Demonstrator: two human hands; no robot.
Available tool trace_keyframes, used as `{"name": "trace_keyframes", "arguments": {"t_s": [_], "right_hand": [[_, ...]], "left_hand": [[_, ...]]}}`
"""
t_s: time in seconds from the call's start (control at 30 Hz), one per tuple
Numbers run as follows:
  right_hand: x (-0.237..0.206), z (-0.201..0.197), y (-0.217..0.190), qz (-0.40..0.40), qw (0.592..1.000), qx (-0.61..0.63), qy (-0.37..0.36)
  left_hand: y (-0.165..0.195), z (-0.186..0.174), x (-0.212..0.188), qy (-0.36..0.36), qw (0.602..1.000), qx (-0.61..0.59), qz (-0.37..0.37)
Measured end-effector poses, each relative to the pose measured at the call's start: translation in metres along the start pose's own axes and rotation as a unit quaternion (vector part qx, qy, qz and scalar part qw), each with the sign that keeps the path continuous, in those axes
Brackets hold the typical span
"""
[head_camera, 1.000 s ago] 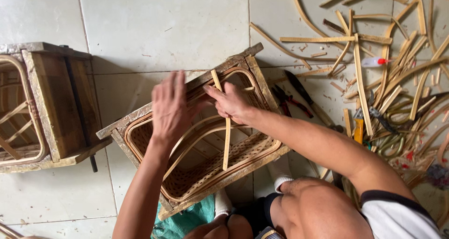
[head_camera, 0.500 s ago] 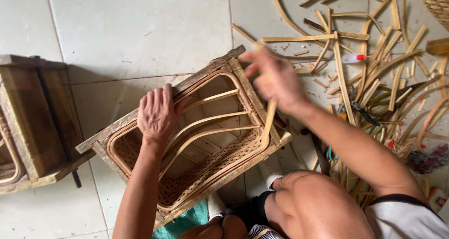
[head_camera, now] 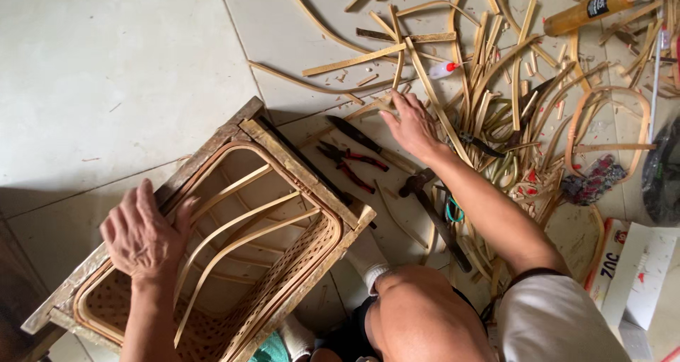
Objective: The person assembles a rectangular bamboo basket by inserting curved bamboo strips into a wooden mold, tapping them into place with a hammer, and applying glue along the frame edges. The person uses pliers to trim excess strip ends and repeatedly adjusts the strips to fit the mold.
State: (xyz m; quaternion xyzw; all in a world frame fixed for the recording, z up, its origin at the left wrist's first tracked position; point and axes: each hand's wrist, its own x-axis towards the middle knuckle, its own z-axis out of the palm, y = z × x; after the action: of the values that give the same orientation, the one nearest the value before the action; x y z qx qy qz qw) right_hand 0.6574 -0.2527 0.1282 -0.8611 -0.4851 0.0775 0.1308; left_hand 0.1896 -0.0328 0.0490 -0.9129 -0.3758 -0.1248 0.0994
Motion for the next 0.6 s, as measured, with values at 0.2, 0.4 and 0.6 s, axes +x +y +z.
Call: {"name": "trace_keyframes", "arguments": {"t_s": [0.2,0.4,0.6], "right_hand": [[-0.029,0.017,-0.007,0.069,0.980,0.026,-0.184],[-0.020,0.047,-0.023,-0.055,0.996,-0.021,-0.062],[-0.110,0.017,0.026,0.119,0.983,0.126,-0.064]], "left_hand": [[0.006,-0.015,0.004,0.026,0.999,-0.018,0.010],[0.012,-0.032,0.020,0.003,1.000,-0.026,-0.006],[0.009,-0.023,0.006,-0.052,0.998,-0.009,-0.016]]}}
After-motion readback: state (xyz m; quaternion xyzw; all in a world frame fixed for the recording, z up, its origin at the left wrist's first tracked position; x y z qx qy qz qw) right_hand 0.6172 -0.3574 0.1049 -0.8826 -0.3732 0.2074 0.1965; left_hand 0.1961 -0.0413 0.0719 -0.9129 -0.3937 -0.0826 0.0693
